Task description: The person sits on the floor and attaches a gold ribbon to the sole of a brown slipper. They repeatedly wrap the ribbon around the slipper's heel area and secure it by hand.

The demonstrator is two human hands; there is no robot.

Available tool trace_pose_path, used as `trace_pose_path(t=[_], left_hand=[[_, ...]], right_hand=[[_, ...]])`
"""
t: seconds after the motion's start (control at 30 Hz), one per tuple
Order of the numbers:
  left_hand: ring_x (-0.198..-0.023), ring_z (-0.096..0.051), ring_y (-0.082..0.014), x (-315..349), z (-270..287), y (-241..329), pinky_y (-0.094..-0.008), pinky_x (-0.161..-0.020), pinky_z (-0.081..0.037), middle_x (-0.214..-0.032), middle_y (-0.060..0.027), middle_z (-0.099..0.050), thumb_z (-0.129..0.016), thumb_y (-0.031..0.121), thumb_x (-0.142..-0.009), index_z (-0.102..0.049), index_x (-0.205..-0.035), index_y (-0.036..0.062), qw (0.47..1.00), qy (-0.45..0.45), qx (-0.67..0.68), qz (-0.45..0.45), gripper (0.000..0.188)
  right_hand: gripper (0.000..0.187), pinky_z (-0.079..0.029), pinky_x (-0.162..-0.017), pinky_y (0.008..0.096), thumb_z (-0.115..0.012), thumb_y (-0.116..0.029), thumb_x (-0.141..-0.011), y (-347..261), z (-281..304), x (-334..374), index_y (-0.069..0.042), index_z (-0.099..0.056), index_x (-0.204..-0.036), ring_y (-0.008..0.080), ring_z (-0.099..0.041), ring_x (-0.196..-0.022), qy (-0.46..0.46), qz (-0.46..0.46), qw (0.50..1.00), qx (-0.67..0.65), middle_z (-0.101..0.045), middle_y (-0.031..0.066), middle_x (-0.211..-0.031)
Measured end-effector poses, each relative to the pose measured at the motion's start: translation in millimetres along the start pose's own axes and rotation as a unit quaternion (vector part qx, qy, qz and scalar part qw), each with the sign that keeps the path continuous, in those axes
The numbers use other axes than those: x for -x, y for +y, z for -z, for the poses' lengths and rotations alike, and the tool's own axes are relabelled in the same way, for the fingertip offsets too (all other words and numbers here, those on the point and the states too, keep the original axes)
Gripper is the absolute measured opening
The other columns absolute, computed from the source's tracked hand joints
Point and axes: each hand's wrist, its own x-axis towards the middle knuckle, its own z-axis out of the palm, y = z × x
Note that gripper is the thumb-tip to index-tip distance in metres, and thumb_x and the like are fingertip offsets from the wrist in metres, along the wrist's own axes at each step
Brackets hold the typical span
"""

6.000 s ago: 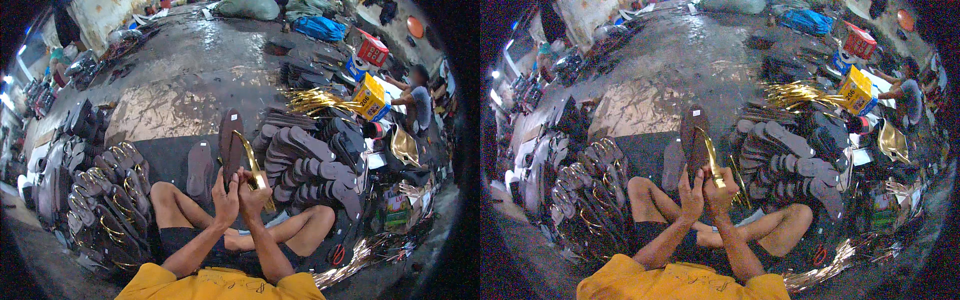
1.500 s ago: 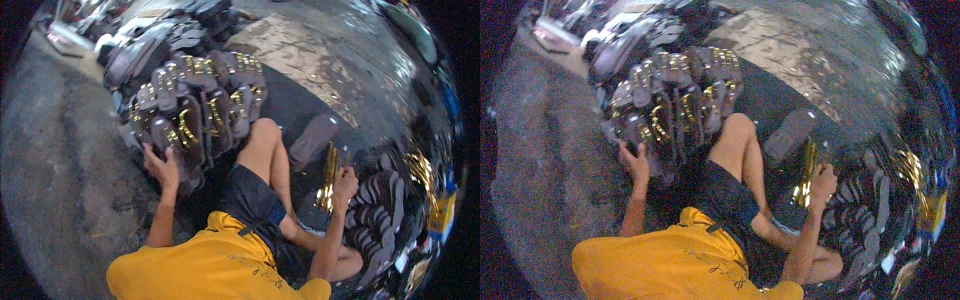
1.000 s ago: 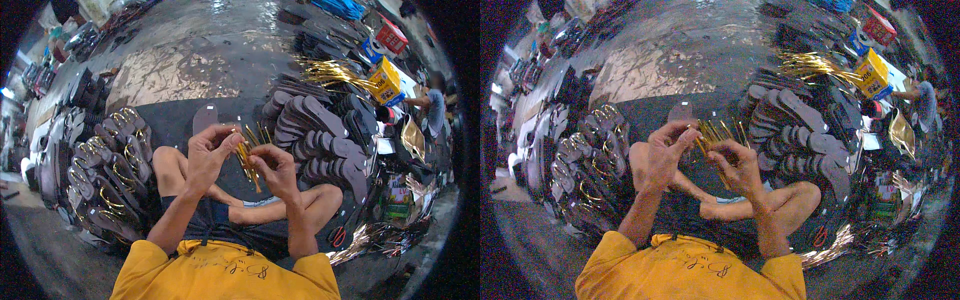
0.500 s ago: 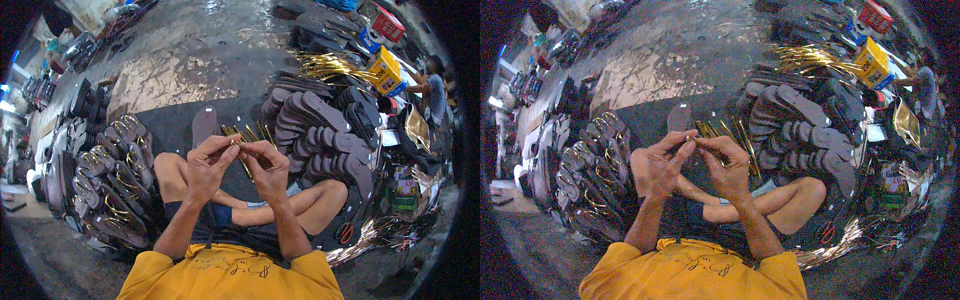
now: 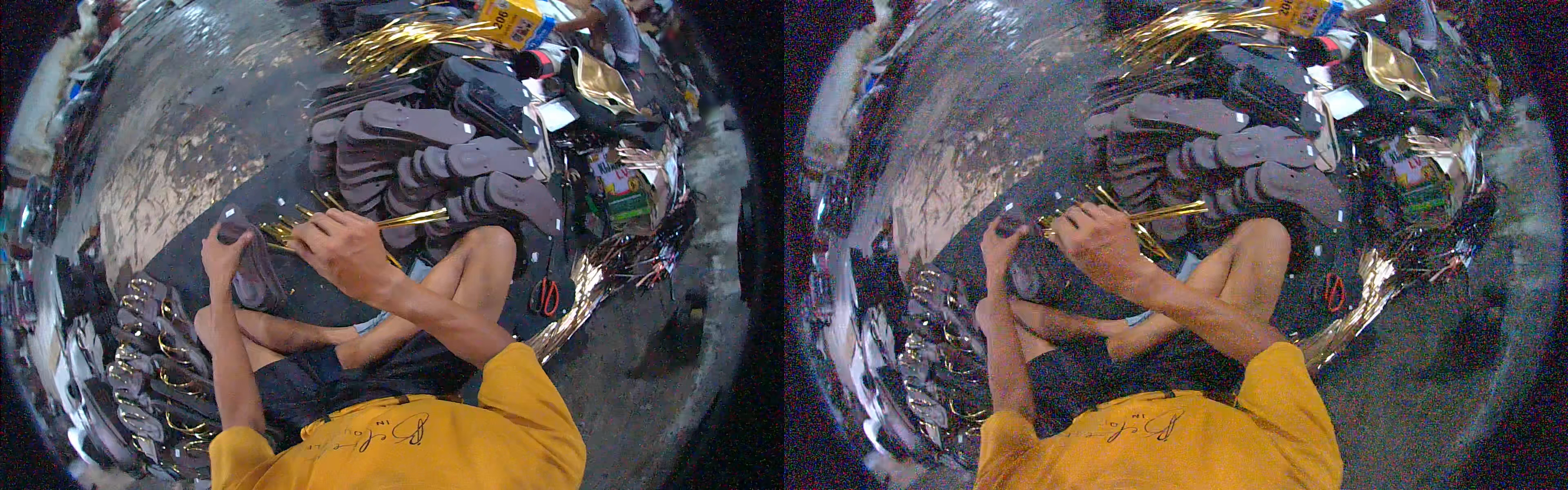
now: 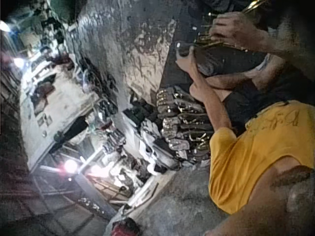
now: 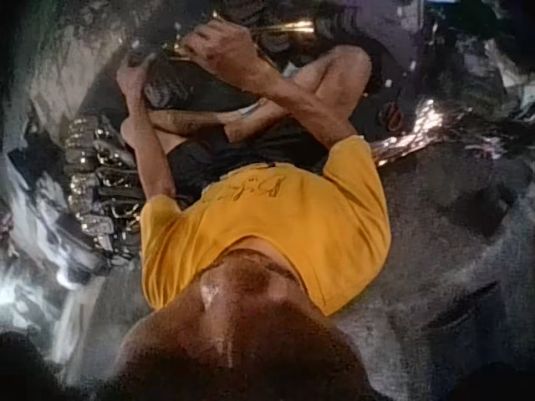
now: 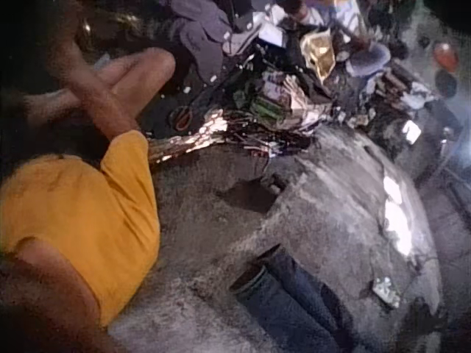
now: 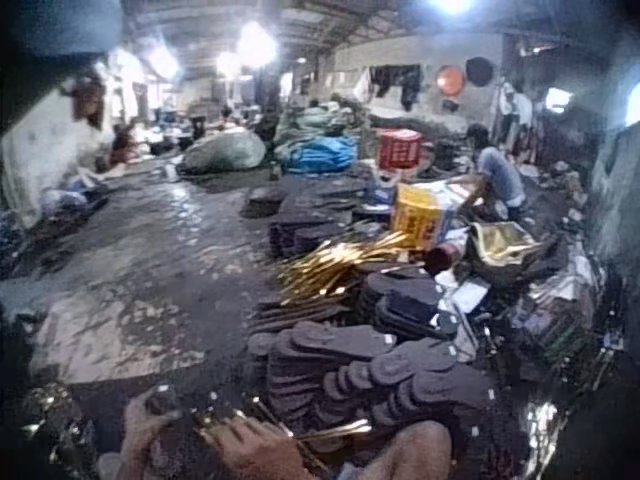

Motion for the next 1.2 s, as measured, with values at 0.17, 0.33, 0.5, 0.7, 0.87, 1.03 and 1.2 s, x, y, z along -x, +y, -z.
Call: trace_pose_path(t=[0.17, 0.33, 0.5, 0.7, 0.87, 1.03, 1.2], left_hand=[[-0.123, -0.07, -0.0344, 25.2, 1.5, 18.6, -0.0459, -0.108, -0.054, -0.135, -0.0199, -0.071, -0.096, 0.031, -0.078, -0.064, -0.145, 0.002, 0.985, 0.153, 0.015, -0.081, 0.08], [-0.108, -0.072, -0.019, 105.0, 78.3, 108.9, -0.0359, -0.098, -0.057, -0.115, -0.0097, -0.079, -0.086, 0.009, -0.09, -0.068, -0.133, -0.0001, 0.952, 0.012, 0.293, -0.085, 0.047], [-0.099, -0.073, -0.0166, 148.1, 101.5, 136.3, -0.0345, -0.09, -0.058, -0.108, -0.0102, -0.079, -0.08, 0.008, -0.096, -0.068, -0.128, -0.0017, 0.951, -0.013, 0.29, -0.108, 0.036], [-0.099, -0.077, -0.022, 168.3, 104.0, 142.2, -0.0357, -0.09, -0.059, -0.112, -0.018, -0.079, -0.075, 0.002, -0.094, -0.072, -0.132, 0.002, 0.962, 0.019, 0.254, -0.099, 0.038], [-0.118, -0.076, -0.0366, 179.8, 91.2, 136.8, -0.0416, -0.1, -0.059, -0.131, -0.0211, -0.076, -0.073, -0.004, -0.089, -0.07, -0.144, 0.0061, 0.951, 0.102, 0.211, -0.204, 0.056], [-0.119, -0.075, -0.0373, 182.1, 80.3, 132.8, -0.0414, -0.102, -0.059, -0.132, -0.0209, -0.075, -0.073, -0.006, -0.088, -0.068, -0.145, 0.0059, 0.955, 0.101, 0.195, -0.2, 0.059], [-0.12, -0.074, -0.0386, 176.9, 80.1, 133.8, -0.0416, -0.103, -0.058, -0.134, -0.0209, -0.074, -0.072, -0.007, -0.088, -0.066, -0.147, 0.0059, 0.952, 0.072, 0.209, -0.212, 0.061]], right_hand=[[0.019, -0.061, -0.078, 0.0396, -0.084, -0.023, -0.09, 0.0, -1.4, 2.0, -0.009, -0.076, -0.101, 0.0267, -0.076, -0.089, 0.018, -0.021, 0.998, -0.058, -0.077, 0.0077, -0.096], [0.02, -0.059, -0.07, 0.0351, -0.084, -0.019, -0.093, -6.4, 33.4, -9.7, -0.002, -0.081, -0.103, 0.0227, -0.076, -0.077, -0.029, -0.236, 0.933, -0.271, -0.08, 0.0137, -0.094], [0.024, -0.06, -0.071, 0.0384, -0.084, -0.023, -0.094, -32.5, 17.9, -5.4, -0.003, -0.081, -0.105, 0.0289, -0.078, -0.078, -0.044, -0.209, 0.937, -0.276, -0.081, 0.0157, -0.097], [0.018, -0.056, -0.066, 0.0307, -0.084, -0.012, -0.092, -42.3, 7.7, 3.5, 0.0, -0.08, -0.105, 0.0184, -0.074, -0.074, 0.031, -0.167, 0.959, -0.225, -0.078, 0.0131, -0.091], [0.021, -0.057, -0.07, 0.0315, -0.085, -0.011, -0.091, -45.1, -9.0, 15.6, 0.001, -0.077, -0.107, 0.0203, -0.073, -0.073, 0.033, -0.196, 0.943, -0.266, -0.075, 0.0136, -0.089], [0.032, -0.06, -0.081, 0.0407, -0.074, 0.007, -0.082, -55.8, -11.3, 32.0, 0.004, -0.075, -0.114, 0.0365, -0.075, -0.09, 0.011, -0.173, 0.962, -0.21, -0.076, 0.0208, -0.1], [0.032, -0.06, -0.08, 0.044, -0.072, 0.01, -0.08, -41.0, -14.7, 34.8, 0.004, -0.075, -0.111, 0.0388, -0.074, -0.09, 0.015, -0.143, 0.969, -0.203, -0.074, 0.0215, -0.097]])
